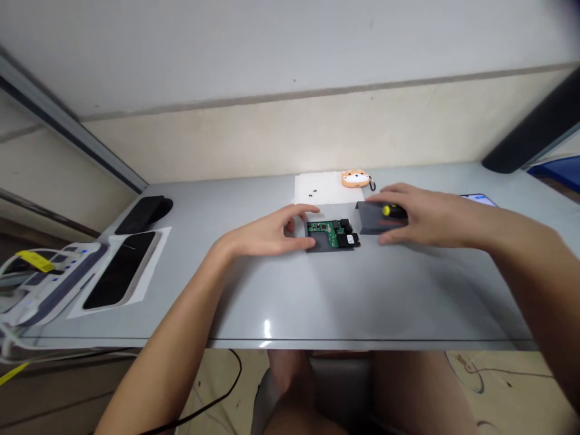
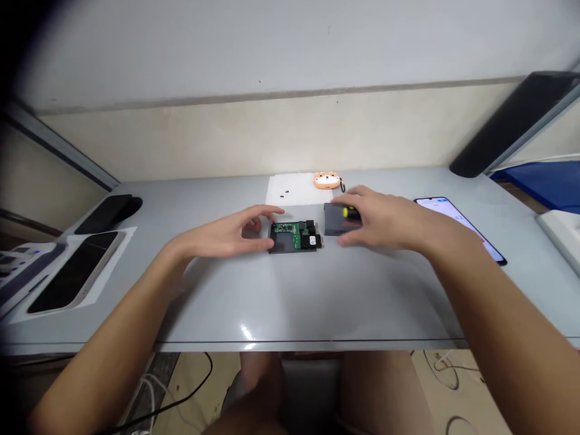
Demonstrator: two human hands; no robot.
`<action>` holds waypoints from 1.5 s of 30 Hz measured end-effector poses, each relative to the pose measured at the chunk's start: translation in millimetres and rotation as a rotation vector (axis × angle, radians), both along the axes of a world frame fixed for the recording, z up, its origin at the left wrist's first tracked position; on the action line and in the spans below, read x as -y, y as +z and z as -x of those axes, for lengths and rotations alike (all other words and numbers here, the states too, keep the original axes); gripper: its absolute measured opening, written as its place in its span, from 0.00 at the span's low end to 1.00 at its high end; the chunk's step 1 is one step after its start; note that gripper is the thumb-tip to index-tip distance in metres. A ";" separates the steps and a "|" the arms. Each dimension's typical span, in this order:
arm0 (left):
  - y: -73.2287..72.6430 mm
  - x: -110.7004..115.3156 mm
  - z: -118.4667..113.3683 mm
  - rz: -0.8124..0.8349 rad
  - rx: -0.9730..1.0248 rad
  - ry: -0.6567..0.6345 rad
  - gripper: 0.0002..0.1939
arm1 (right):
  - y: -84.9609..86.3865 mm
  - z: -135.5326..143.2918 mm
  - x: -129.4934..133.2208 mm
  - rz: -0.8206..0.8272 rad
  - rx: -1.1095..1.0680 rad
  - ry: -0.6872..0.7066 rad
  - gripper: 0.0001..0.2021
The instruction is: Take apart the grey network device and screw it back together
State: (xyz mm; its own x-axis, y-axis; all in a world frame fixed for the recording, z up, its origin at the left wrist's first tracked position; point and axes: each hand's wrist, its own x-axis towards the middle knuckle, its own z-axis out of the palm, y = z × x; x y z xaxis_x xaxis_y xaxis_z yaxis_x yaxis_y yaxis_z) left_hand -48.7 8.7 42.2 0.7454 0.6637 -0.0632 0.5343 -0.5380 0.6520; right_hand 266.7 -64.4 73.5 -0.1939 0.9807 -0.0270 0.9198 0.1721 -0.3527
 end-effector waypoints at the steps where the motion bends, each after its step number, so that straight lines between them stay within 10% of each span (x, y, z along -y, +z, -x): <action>1: 0.9 1.3 0.3 0.015 -0.004 -0.018 0.37 | -2.6 -10.0 0.6 0.055 0.046 -0.002 0.34; 10: -18.4 -2.2 -12.0 0.029 0.108 0.018 0.34 | 15.3 -14.9 -1.9 0.228 -0.093 0.045 0.30; 27: -28.2 0.5 -19.0 -0.089 0.109 0.098 0.48 | -9.6 39.7 -12.8 0.069 -0.251 0.180 0.24; 31: -29.6 3.8 -22.5 -0.181 0.147 0.051 0.40 | -0.1 50.4 -39.0 -0.439 -0.703 -0.018 0.11; 34: -30.2 5.9 -24.4 -0.190 0.150 0.068 0.33 | -2.5 56.5 -61.6 -0.696 -1.134 -0.230 0.18; 38: -27.4 4.7 -23.6 -0.227 0.134 0.086 0.30 | -31.2 55.1 -79.5 -0.452 -1.269 -0.613 0.32; 45: -20.6 3.7 -24.6 -0.282 0.096 0.167 0.26 | -63.9 51.3 -76.2 -0.320 -1.321 -0.527 0.29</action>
State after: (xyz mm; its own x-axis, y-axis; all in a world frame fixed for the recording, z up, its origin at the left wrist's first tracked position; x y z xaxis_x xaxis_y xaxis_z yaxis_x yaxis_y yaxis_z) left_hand -24.0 5.0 21.6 0.6189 0.7581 0.2055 0.5734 -0.6149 0.5414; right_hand 215.4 11.9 9.6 0.4727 0.8743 0.1103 -0.0580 0.1558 -0.9861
